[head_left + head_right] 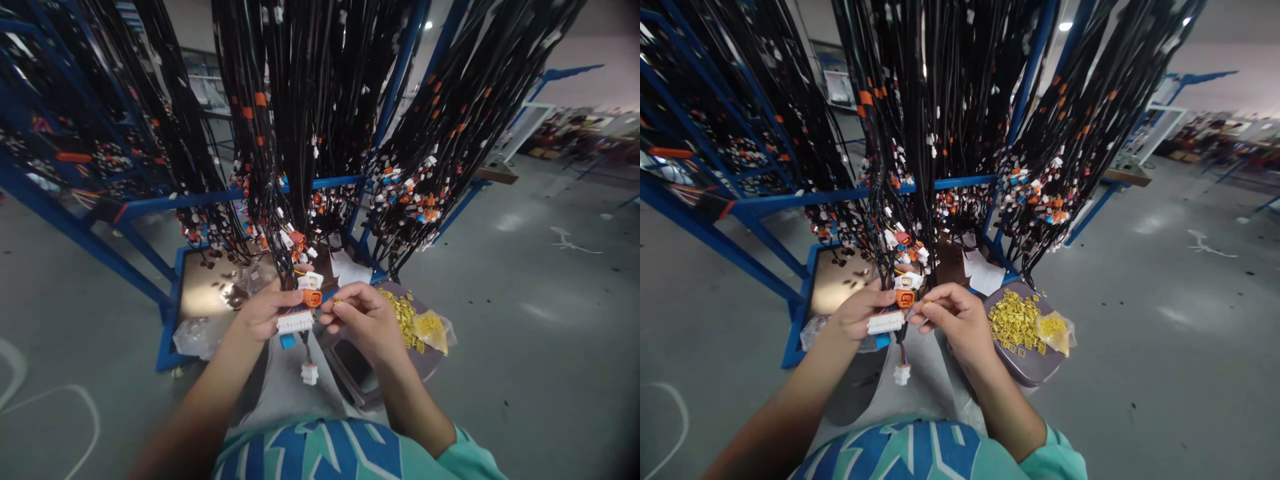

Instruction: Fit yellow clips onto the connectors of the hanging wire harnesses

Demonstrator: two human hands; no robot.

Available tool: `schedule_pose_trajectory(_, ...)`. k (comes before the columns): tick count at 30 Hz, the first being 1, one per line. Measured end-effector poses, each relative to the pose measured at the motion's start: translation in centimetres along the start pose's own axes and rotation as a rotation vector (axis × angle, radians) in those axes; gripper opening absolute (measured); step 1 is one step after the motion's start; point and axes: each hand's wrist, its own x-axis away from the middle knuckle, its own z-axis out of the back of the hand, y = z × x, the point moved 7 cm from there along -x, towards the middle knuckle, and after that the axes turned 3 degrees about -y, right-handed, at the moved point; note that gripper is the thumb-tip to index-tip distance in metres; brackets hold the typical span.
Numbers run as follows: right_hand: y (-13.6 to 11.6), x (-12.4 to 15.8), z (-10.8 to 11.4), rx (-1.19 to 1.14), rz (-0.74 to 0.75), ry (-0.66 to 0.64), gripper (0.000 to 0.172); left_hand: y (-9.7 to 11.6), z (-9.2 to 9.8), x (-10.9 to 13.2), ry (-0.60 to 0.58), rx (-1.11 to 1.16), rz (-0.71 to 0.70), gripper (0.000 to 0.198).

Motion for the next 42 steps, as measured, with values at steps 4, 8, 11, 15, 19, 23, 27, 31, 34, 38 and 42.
schedule_pose_trajectory(4, -0.8, -0.2, 0.2, 0.037, 0.136, 0.065, 0.020, 0.1, 0.0, 0.0, 0.026, -0.026, -0.008, 0.066)
schedule_pose_trajectory(8, -0.3, -0.2, 0.2, 0.022, 0.091, 0.051, 0.018, 0.1, 0.0, 0.0, 0.012, -0.042, -0.005, 0.070)
schedule_pose_trajectory(11, -0.3, 0.0, 0.1, 0.075, 0.074, 0.034, 0.017, 0.0, 0.1, 0.1, 0.027, -0.023, -0.016, 0.071)
schedule_pose_trajectory(15, -1.5, 0.3, -0.3, 0.242, 0.188, 0.027, 0.003, 0.0, 0.1, 0.0, 0.057, -0.008, -0.014, 0.072)
schedule_pose_trajectory(19, -2.7, 0.5, -0.9, 0.427, 0.399, 0.079, 0.006, -0.1, 0.1, 0.0, 0.089, 0.008, -0.019, 0.075)
schedule_pose_trajectory(23, -2.2, 0.2, -1.0, 0.451, 0.426, 0.115, 0.005, -0.3, 0.3, -0.1, 0.110, 0.006, -0.014, 0.070)
schedule_pose_trajectory(27, -1.6, -0.1, -0.9, 0.427, 0.383, 0.090, 0.005, -0.2, 0.3, -0.1, 0.121, 0.003, -0.023, 0.067)
schedule_pose_trajectory(31, -1.5, -0.1, -0.8, 0.397, 0.371, 0.073, 0.005, -0.2, 0.2, -0.1, 0.121, 0.001, -0.031, 0.067)
schedule_pose_trajectory(34, -1.6, -0.1, -0.7, 0.396, 0.373, 0.074, 0.004, -0.2, 0.2, -0.1, 0.108, -0.017, -0.031, 0.071)
schedule_pose_trajectory(38, -1.7, -0.1, -0.7, 0.413, 0.358, 0.082, 0.004, -0.3, 0.5, 0.0, 0.103, -0.044, -0.030, 0.072)
schedule_pose_trajectory(42, -1.8, 0.0, -0.9, 0.414, 0.354, 0.051, 0.005, -0.2, 0.5, 0.1, 0.122, -0.049, -0.028, 0.072)
